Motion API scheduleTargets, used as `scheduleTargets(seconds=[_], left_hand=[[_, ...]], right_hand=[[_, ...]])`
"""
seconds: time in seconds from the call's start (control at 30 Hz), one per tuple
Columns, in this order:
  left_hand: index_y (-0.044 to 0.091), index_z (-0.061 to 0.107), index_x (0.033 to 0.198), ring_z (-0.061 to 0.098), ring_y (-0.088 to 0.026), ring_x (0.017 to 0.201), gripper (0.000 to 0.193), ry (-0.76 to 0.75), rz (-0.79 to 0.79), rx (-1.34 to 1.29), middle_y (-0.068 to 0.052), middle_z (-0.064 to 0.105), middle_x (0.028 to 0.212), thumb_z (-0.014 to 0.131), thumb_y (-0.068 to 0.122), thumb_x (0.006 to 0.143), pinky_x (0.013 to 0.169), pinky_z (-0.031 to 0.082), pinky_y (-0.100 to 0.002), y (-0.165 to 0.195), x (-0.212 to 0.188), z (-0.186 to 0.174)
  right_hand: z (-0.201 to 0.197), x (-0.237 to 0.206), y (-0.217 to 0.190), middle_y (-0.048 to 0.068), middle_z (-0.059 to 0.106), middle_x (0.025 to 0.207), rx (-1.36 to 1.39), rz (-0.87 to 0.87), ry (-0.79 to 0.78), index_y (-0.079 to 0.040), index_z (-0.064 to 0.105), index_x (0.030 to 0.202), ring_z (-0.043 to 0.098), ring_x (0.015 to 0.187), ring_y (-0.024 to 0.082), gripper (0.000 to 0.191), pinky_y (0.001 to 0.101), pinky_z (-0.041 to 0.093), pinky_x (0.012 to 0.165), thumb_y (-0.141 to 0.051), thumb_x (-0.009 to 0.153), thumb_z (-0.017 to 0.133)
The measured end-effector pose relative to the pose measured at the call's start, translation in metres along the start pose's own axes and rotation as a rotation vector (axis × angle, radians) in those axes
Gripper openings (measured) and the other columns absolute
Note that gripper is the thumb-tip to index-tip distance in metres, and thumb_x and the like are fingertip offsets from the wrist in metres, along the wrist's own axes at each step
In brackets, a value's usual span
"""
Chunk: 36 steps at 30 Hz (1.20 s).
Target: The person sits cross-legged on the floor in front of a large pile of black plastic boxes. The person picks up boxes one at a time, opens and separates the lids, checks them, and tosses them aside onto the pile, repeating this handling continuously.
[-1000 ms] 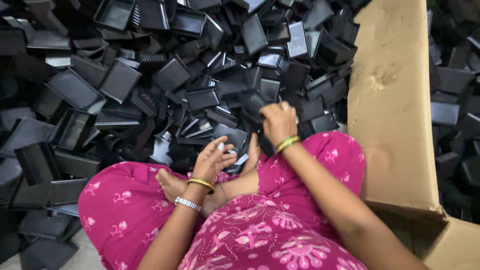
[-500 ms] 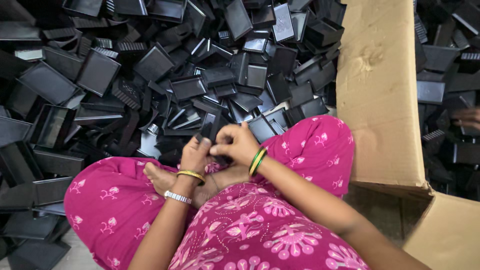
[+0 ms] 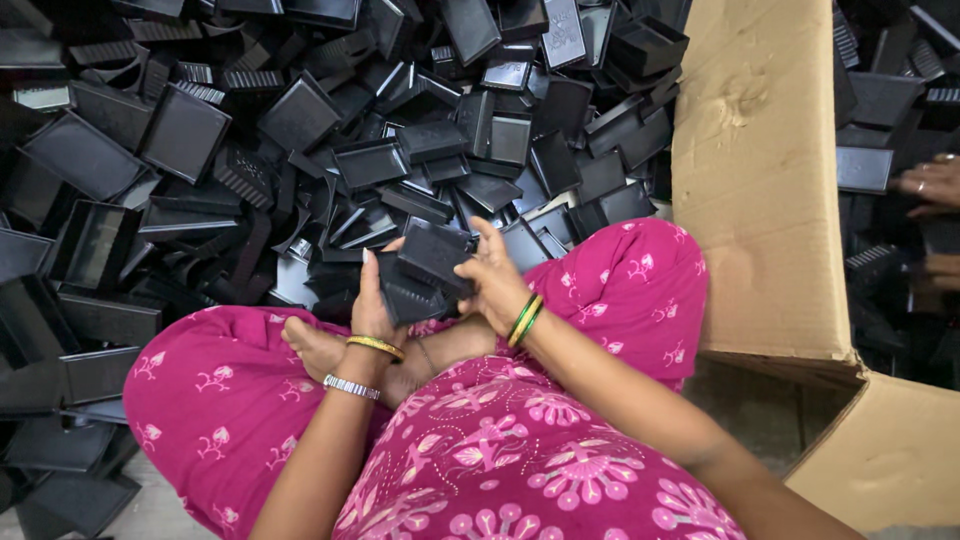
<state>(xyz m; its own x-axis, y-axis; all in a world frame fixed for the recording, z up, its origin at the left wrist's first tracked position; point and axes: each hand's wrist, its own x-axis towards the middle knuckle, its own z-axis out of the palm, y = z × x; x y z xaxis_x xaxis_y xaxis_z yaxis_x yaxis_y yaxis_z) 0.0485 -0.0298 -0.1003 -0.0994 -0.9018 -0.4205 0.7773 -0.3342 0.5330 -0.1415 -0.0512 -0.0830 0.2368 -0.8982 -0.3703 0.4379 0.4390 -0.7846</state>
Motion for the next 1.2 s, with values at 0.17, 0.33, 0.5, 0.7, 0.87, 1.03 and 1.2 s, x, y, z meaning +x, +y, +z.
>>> scheduleTargets(seconds=[0.17,0.33,0.5,0.7,0.87,1.03,1.2], left_hand=[[0.004,0.056,0.140,0.069,-0.026,0.113,0.064,0.085,-0.027,0.012,-0.012,0.067,0.130,0.047,0.056,0.105,0.100,0.056,-0.040,0.001,0.001,0.002],[0.013,0.051,0.144,0.069,-0.025,0.115,0.052,-0.069,0.062,0.048,-0.009,0.065,0.131,0.055,0.041,0.101,0.097,0.059,-0.044,0.001,-0.004,0.005],[0.021,0.043,0.151,0.069,-0.030,0.101,0.063,-0.022,0.063,0.250,-0.013,0.062,0.124,0.065,0.011,0.093,0.072,0.064,-0.047,0.005,-0.003,0.009],[0.019,0.036,0.160,0.071,-0.027,0.104,0.078,-0.009,0.060,0.277,-0.012,0.061,0.131,0.070,0.004,0.092,0.073,0.067,-0.043,0.000,-0.002,0.006],[0.019,0.033,0.161,0.071,-0.026,0.107,0.083,-0.073,0.068,0.251,-0.013,0.062,0.134,0.072,0.001,0.090,0.076,0.068,-0.045,-0.001,-0.001,0.002],[0.020,0.034,0.157,0.071,-0.029,0.104,0.072,-0.041,0.063,0.185,-0.011,0.062,0.130,0.066,0.012,0.093,0.075,0.067,-0.050,0.008,-0.007,0.021],[0.004,0.048,0.142,0.074,-0.039,0.097,0.052,-0.195,0.100,-0.173,-0.024,0.069,0.116,0.048,0.034,0.099,0.084,0.066,-0.047,0.050,-0.056,0.033]], right_hand=[[-0.002,-0.009,0.009,0.006,0.063,0.125,-0.413,-0.174,-0.212,-0.003,0.055,0.147,0.064,0.102,0.013,0.057,0.0252,0.054,0.082,-0.016,0.095,0.074],[-0.002,-0.004,-0.003,0.003,0.069,0.116,-0.121,-0.025,-0.116,0.000,0.060,0.143,0.064,0.104,0.013,0.058,0.0292,0.051,0.093,-0.010,0.089,0.078],[-0.006,-0.010,-0.013,0.001,0.071,0.122,-0.126,0.021,-0.240,0.000,0.059,0.143,0.065,0.112,0.009,0.058,0.0231,0.051,0.100,-0.010,0.088,0.077],[-0.009,-0.010,-0.012,0.003,0.069,0.116,-0.062,-0.014,-0.110,0.001,0.060,0.146,0.063,0.094,0.011,0.055,0.0250,0.053,0.082,-0.007,0.093,0.074],[-0.012,-0.008,-0.016,0.004,0.071,0.118,0.030,0.073,-0.119,0.000,0.057,0.145,0.068,0.097,0.013,0.056,0.0285,0.055,0.082,-0.004,0.091,0.072],[-0.019,-0.008,-0.010,0.005,0.070,0.114,0.076,0.080,-0.091,-0.001,0.055,0.145,0.070,0.095,0.013,0.056,0.0296,0.059,0.081,-0.006,0.091,0.071],[-0.039,0.008,-0.015,0.005,0.063,0.099,0.078,-0.050,-0.011,0.001,0.056,0.153,0.060,0.079,0.012,0.059,0.0283,0.052,0.071,-0.006,0.099,0.078]])
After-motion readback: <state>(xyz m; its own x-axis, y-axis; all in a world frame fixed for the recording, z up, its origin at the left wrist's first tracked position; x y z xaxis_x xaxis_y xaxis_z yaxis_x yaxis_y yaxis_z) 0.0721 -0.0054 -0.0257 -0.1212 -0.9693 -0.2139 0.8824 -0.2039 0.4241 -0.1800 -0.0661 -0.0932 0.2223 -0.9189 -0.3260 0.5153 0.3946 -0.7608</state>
